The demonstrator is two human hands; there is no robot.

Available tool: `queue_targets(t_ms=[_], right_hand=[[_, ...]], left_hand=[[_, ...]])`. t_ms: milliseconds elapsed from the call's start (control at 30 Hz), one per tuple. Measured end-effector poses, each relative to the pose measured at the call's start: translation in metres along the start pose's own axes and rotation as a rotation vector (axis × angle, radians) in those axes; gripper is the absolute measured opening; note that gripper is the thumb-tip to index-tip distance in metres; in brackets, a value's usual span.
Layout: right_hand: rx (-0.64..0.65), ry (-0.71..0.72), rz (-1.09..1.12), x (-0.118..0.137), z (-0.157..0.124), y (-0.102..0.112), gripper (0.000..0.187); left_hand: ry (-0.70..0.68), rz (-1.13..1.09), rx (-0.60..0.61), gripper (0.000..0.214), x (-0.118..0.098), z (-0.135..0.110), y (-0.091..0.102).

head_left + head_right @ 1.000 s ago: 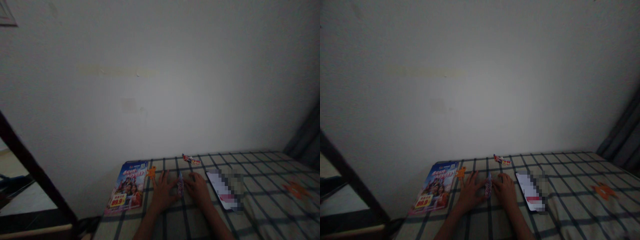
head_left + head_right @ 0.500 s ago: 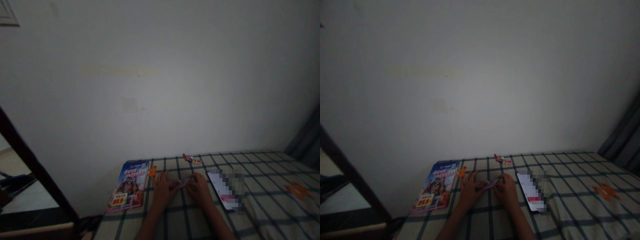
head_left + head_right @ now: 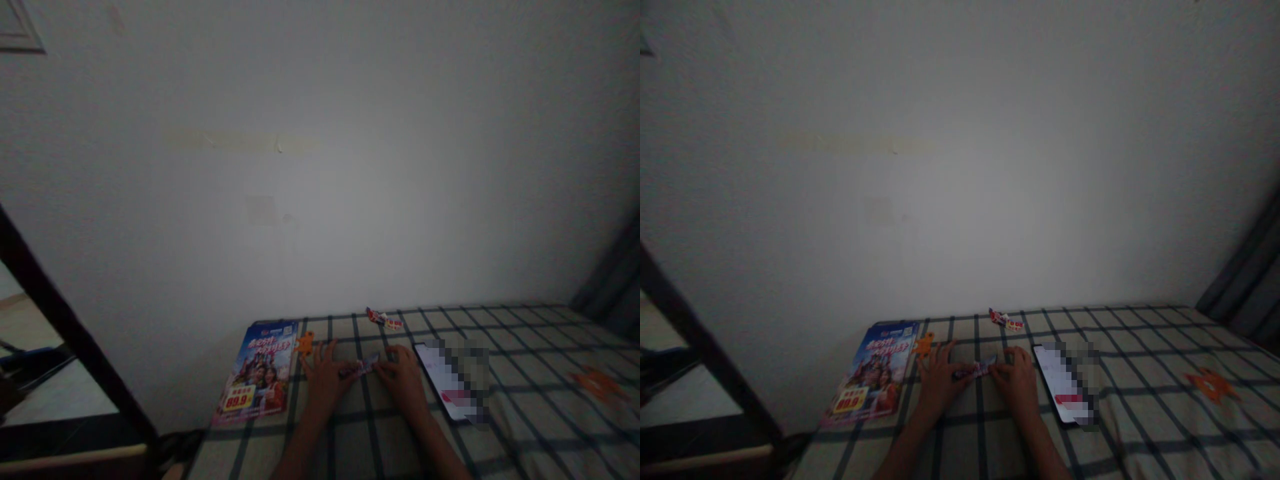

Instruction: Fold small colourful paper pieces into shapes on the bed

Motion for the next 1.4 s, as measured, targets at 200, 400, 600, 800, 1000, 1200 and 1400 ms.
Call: queue_targets(t_ms=[200,400,600,800,1000,1200,1400], right_hand=[[0.004,-0.035,-0.037,-0.001,0.0011,0.0013,0.017],[-0.013,-0.068,-0.089,-0.0017,0.0018,0.0019,0.019],[-0.059,-0.05,-0.118,-0.001,0.0018,0.0047,0.018],[-0.08,-0.039,-0.132,-0.0043,0.0032,0.0074,0.019],[-0.075,-0.026,-0.135,-0.002,0.0016,0.007,0.022],[-0.061,0.049,-0.071,0.0035,0.0033,0.0033,0.023],[-0.037,0.039,-0.055,0.0024,0.0049,0.003,0.013]], left_hand=[[0.002,-0.011,0.001,0.027,0.0008,0.0,-0.001],[-0.001,-0.029,0.028,0.026,0.0012,0.0006,-0.0026],[-0.013,-0.01,0.026,0.027,-0.0009,-0.0002,-0.0008],[-0.029,0.025,0.008,0.026,-0.0005,-0.0008,-0.0013],[-0.042,0.008,-0.022,0.026,0.0012,-0.0008,-0.0028],[-0.048,-0.016,-0.006,0.028,0.0016,-0.0006,-0.0029],[-0.039,0.007,-0.004,0.028,-0.0002,-0.002,-0.0013]])
Point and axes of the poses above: each hand's wrist, its own z-axis towards the middle knuckle, its own y-axis out of the back of the hand, x = y × z, the point moved 8 cm from there along z, towards the middle knuckle, and after that the axes turned 1 degree about -z, right-handed, at the moved point
